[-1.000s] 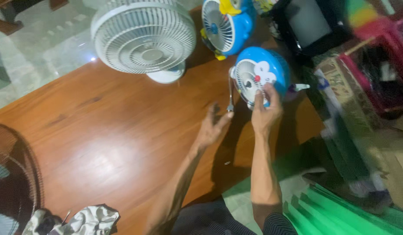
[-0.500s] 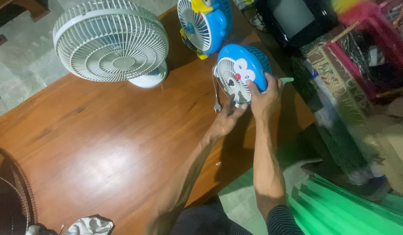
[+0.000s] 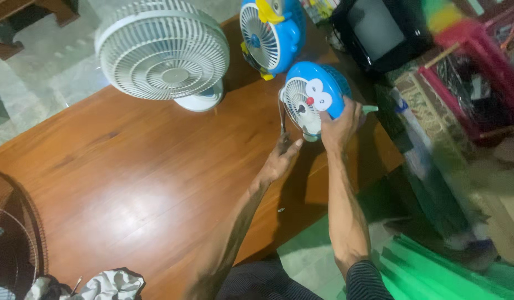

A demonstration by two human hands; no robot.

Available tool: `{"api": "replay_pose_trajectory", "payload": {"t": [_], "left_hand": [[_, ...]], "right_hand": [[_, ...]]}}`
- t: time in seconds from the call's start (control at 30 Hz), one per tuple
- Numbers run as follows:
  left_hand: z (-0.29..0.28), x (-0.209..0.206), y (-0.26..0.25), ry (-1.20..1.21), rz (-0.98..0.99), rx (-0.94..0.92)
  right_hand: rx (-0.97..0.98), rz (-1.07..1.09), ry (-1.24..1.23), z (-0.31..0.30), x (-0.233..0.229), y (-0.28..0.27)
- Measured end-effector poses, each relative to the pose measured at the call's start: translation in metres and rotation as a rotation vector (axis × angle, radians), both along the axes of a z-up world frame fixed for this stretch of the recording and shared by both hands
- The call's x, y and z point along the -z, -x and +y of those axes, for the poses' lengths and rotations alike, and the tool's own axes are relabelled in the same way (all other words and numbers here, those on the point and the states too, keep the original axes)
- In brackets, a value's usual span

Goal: The person uses a screwdriver to loosen and tighten screws on the front grille of a small white fan, then wipes the fan with a cloth. The person then handles a small blue fan, rotating its grille and wiping it with the cloth.

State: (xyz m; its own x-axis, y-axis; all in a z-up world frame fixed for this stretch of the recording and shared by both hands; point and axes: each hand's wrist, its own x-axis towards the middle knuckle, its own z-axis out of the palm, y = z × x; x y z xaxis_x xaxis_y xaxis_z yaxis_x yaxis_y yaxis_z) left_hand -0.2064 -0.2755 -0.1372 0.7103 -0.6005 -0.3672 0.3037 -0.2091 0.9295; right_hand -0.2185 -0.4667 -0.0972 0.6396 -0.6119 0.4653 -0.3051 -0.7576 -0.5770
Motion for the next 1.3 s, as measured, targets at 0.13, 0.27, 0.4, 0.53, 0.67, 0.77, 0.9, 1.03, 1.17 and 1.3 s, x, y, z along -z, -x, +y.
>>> {"api": "replay_pose_trajectory", "payload": {"t": [0.13, 0.27, 0.4, 0.53, 0.67, 0.77, 0.9, 1.03, 1.17, 1.3], "left_hand": [[0.017, 0.003, 0.005, 0.054, 0.084, -0.079], [0.05, -0.019, 0.013, 0.048, 0.228, -0.11], [0.083, -0.036, 0.03, 0.089, 0.254, -0.158], [0.116, -0.041, 0.052, 0.125, 0.324, -0.202], [0.162, -0.044, 0.074, 0.204, 0.385, -0.281], [0.201, -0.05, 0.093, 0.226, 0.374, -0.328], [0.266, -0.062, 0.122, 0.216, 0.309, -0.423], [0.347, -0.054, 0.15, 0.257, 0.31, -0.521], [0.425, -0.03, 0.174, 0.303, 0.342, -0.641], [0.494, -0.007, 0.197, 0.336, 0.385, -0.747]], "right_hand": [[0.019, -0.072, 0.007, 0.008, 0.004, 0.005], [-0.007, -0.085, -0.113, 0.03, -0.015, 0.022], [-0.021, -0.073, -0.159, 0.065, -0.055, 0.045], [-0.039, -0.073, -0.093, 0.112, -0.095, 0.077], [-0.092, -0.064, -0.155, 0.161, -0.123, 0.106], [-0.165, -0.098, -0.149, 0.203, -0.13, 0.124], [-0.268, -0.126, -0.203, 0.276, -0.129, 0.139], [-0.355, -0.144, -0.19, 0.358, -0.122, 0.153], [-0.457, -0.143, -0.233, 0.443, -0.109, 0.165], [-0.528, -0.115, -0.197, 0.521, -0.09, 0.177]]}}
